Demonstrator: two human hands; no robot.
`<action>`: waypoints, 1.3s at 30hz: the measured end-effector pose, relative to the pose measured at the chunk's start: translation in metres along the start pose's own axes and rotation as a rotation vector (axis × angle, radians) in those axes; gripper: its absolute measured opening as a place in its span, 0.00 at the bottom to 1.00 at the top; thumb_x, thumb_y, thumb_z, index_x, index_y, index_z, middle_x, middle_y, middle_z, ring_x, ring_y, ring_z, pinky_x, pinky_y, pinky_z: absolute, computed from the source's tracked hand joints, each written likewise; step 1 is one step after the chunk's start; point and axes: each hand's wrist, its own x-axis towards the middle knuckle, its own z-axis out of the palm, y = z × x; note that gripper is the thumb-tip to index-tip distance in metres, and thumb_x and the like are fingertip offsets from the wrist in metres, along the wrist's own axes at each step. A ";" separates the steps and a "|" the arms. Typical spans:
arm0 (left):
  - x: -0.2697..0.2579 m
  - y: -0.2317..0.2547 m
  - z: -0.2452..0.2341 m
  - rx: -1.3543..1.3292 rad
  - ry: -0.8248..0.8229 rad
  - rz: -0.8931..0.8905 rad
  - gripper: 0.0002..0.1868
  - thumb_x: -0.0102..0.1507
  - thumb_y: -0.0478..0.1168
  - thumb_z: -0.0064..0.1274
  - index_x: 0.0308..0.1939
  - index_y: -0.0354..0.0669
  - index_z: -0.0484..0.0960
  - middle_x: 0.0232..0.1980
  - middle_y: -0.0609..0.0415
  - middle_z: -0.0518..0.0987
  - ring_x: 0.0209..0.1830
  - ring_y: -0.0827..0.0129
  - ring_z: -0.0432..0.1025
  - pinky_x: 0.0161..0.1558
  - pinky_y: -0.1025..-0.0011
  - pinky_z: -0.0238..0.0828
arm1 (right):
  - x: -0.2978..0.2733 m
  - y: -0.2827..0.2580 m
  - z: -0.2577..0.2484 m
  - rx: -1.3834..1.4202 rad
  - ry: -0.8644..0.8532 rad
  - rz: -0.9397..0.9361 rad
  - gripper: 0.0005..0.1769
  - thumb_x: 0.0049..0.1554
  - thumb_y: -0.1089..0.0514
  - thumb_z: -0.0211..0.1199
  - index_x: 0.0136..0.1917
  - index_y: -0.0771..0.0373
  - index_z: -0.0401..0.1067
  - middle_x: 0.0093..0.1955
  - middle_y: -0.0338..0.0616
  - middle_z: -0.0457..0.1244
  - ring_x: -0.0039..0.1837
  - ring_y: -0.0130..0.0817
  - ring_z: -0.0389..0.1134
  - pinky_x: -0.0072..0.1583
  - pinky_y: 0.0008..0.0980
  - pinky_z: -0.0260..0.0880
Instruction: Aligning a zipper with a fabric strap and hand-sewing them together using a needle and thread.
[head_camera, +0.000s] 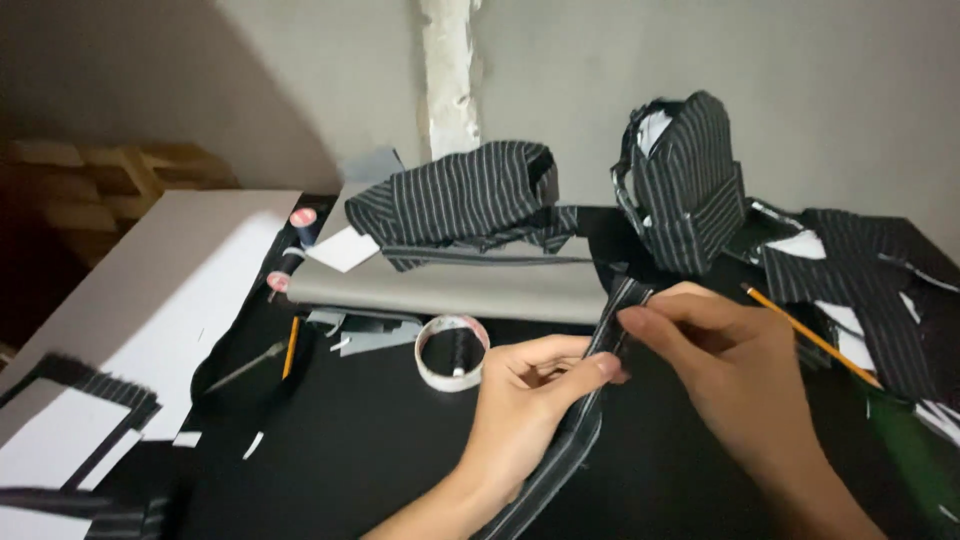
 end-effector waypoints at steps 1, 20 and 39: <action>0.002 0.006 0.000 0.107 -0.067 0.050 0.07 0.56 0.34 0.56 0.34 0.33 0.85 0.33 0.47 0.84 0.35 0.74 0.77 0.43 0.80 0.71 | 0.002 -0.009 -0.003 -0.007 0.049 0.095 0.10 0.50 0.64 0.66 0.28 0.68 0.74 0.30 0.40 0.65 0.36 0.23 0.61 0.40 0.22 0.56; -0.009 0.052 -0.003 0.582 -0.216 0.323 0.21 0.50 0.31 0.62 0.43 0.50 0.72 0.35 0.52 0.84 0.20 0.84 0.73 0.35 0.82 0.76 | 0.004 -0.018 -0.009 0.052 0.083 0.090 0.08 0.50 0.65 0.65 0.30 0.68 0.76 0.28 0.40 0.63 0.34 0.23 0.58 0.38 0.21 0.55; -0.012 0.048 0.002 0.681 -0.269 0.411 0.04 0.57 0.35 0.57 0.32 0.48 0.85 0.32 0.59 0.84 0.30 0.80 0.77 0.36 0.84 0.74 | 0.001 -0.020 -0.004 0.218 0.049 0.050 0.06 0.49 0.68 0.65 0.31 0.68 0.76 0.30 0.44 0.64 0.34 0.27 0.61 0.37 0.23 0.58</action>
